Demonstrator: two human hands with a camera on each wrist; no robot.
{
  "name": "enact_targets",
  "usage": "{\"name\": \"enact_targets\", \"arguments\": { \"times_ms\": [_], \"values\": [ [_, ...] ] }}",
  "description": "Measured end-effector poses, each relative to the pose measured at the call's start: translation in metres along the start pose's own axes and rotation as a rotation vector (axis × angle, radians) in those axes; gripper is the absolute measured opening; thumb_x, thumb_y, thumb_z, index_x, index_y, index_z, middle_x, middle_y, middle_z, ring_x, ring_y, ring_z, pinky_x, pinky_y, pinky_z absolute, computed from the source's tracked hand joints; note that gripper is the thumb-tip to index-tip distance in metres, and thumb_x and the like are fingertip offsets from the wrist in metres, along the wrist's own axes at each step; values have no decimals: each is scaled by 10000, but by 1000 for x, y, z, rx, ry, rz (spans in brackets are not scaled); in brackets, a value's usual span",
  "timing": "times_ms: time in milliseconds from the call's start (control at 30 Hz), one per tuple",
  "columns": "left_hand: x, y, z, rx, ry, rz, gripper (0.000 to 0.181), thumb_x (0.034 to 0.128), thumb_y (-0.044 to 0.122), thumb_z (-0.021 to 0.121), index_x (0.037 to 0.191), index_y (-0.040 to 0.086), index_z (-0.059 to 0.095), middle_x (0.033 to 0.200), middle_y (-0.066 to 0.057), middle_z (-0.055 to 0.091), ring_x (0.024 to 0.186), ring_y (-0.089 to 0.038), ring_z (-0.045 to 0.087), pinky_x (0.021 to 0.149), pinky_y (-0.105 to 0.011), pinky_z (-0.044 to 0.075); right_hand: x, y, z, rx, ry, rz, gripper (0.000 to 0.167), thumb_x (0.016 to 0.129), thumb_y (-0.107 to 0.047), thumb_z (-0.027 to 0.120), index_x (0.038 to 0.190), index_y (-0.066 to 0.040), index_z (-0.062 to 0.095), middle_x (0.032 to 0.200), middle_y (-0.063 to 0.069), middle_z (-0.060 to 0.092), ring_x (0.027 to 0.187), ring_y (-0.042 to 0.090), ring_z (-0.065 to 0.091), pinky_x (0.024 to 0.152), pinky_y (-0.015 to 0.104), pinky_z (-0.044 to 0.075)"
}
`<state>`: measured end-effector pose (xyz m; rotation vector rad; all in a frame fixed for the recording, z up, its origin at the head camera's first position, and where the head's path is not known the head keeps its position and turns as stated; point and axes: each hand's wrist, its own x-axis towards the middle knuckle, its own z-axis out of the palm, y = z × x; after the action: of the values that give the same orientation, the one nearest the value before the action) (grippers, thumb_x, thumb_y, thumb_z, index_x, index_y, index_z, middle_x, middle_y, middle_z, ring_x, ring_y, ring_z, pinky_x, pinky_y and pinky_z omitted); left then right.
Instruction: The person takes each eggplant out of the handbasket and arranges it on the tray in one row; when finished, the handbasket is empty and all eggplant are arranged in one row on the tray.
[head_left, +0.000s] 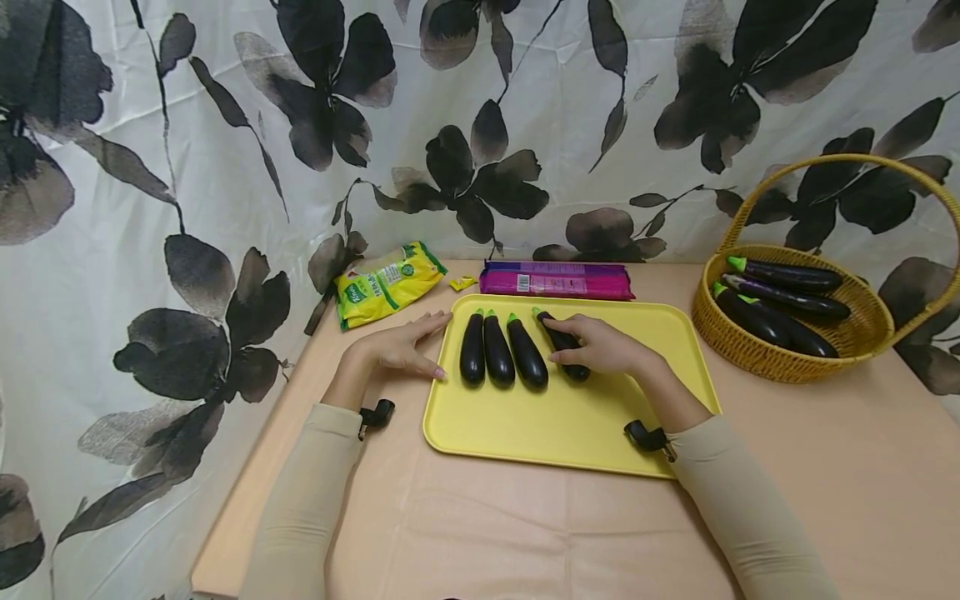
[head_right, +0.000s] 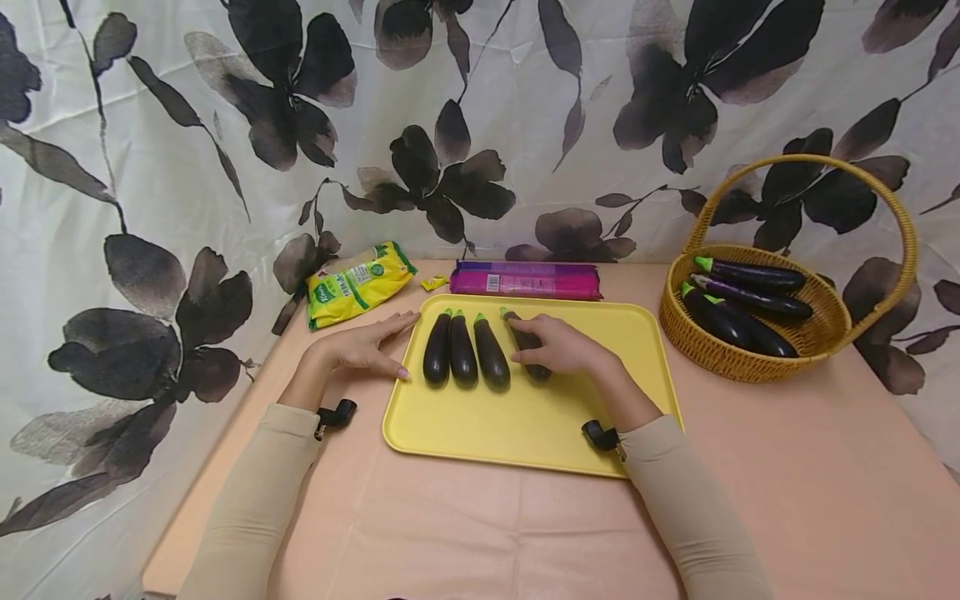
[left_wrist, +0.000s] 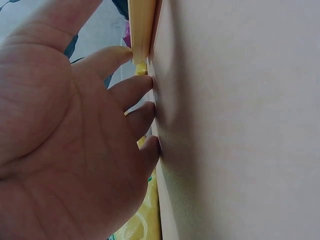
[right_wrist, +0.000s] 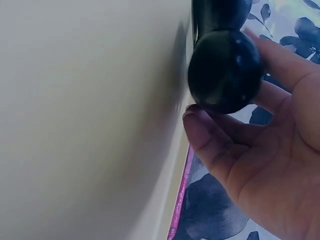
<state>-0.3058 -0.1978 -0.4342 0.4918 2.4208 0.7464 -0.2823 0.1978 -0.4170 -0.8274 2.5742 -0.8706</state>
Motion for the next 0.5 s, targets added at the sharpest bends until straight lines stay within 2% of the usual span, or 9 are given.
{"name": "enact_targets", "arguments": {
  "times_ms": [67, 233, 500],
  "values": [
    [0, 1, 0, 0, 1, 1, 1272, 705, 631, 895, 1682, 363, 126, 1771, 53, 17, 1637, -255, -82, 1303, -611, -21, 0, 1, 1, -9, -14, -5, 712, 984, -277, 737, 1582, -53, 423, 1231, 161, 607, 998, 253, 530, 852, 405, 450],
    [-1, 2, 0, 4, 5, 19, 1252, 720, 619, 892, 1683, 353, 137, 1771, 59, 35, 1638, -249, -75, 1307, -600, -16, -1, 2, 2, 3, -33, -29, 701, 999, -289, 715, 1591, -63, 416, 1433, 177, 584, 1149, 280, 545, 1002, 468, 456],
    [-1, 2, 0, 6, -1, 15, 1251, 723, 617, 889, 1682, 360, 127, 1770, 65, 31, 1638, -245, -76, 1307, -600, -17, -5, 2, -2, -2, -13, -44, 651, 997, -304, 719, 1554, -63, 485, 1341, 188, 608, 1009, 251, 559, 857, 382, 466]
  ]
}}
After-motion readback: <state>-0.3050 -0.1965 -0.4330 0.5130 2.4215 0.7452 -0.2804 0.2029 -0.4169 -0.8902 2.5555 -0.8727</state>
